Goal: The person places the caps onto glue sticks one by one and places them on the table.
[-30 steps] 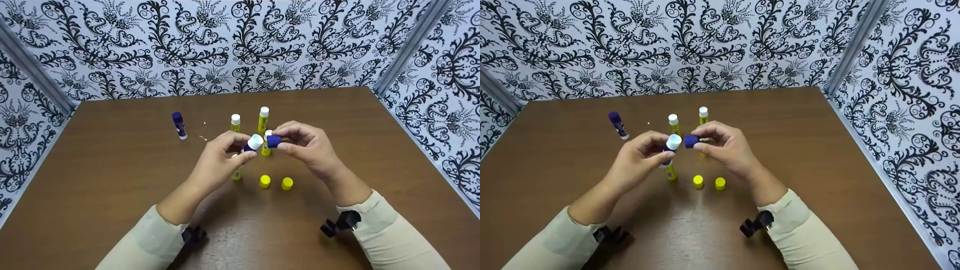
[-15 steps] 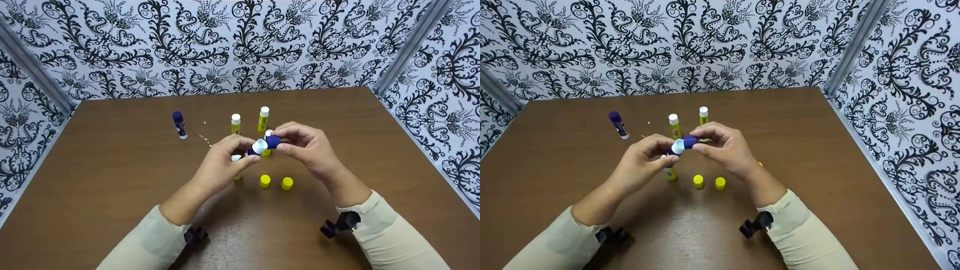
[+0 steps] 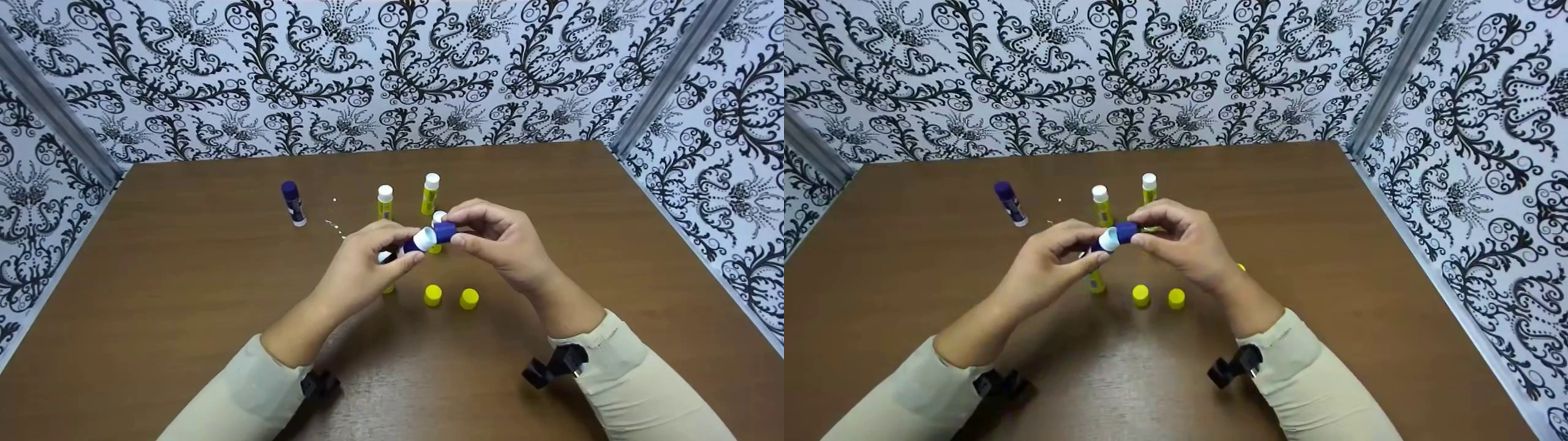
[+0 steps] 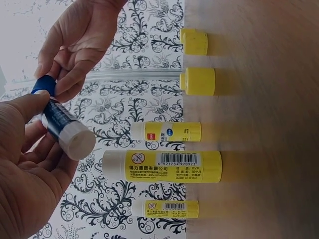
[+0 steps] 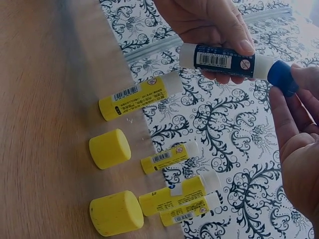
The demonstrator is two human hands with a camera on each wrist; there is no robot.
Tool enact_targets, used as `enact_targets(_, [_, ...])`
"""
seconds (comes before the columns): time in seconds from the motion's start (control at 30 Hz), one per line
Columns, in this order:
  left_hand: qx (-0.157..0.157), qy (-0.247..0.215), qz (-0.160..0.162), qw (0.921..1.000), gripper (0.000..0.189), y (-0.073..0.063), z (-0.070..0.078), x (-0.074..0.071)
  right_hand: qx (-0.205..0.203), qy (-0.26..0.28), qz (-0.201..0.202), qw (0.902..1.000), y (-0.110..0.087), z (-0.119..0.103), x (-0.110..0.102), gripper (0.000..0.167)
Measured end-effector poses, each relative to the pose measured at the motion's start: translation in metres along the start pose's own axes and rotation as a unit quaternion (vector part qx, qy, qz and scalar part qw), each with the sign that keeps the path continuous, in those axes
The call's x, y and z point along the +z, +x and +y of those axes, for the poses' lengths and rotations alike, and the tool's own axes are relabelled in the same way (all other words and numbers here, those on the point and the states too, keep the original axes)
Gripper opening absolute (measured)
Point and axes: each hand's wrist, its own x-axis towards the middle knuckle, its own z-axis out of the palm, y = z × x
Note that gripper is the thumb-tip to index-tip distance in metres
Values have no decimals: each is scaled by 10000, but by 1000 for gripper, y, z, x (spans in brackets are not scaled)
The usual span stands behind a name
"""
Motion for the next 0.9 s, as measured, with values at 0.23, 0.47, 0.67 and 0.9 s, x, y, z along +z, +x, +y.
enact_targets(0.23, [18,170,34,9998,32,-1,-1,-1,-36,-77,-79,9999,-1,1,1,29])
enact_targets(0.47, [89,116,32,9999,34,-2,-2,0,63,-156,-105,9998,0,0,2,27])
enact_targets(0.67, [76,217,11,9997,35,-1,-1,0,97,-349,-89,9993,0,1,3,27])
enact_targets(0.9, [-144,179,60,9997,26,0,-1,0,120,-418,-76,9990,-1,1,3,27])
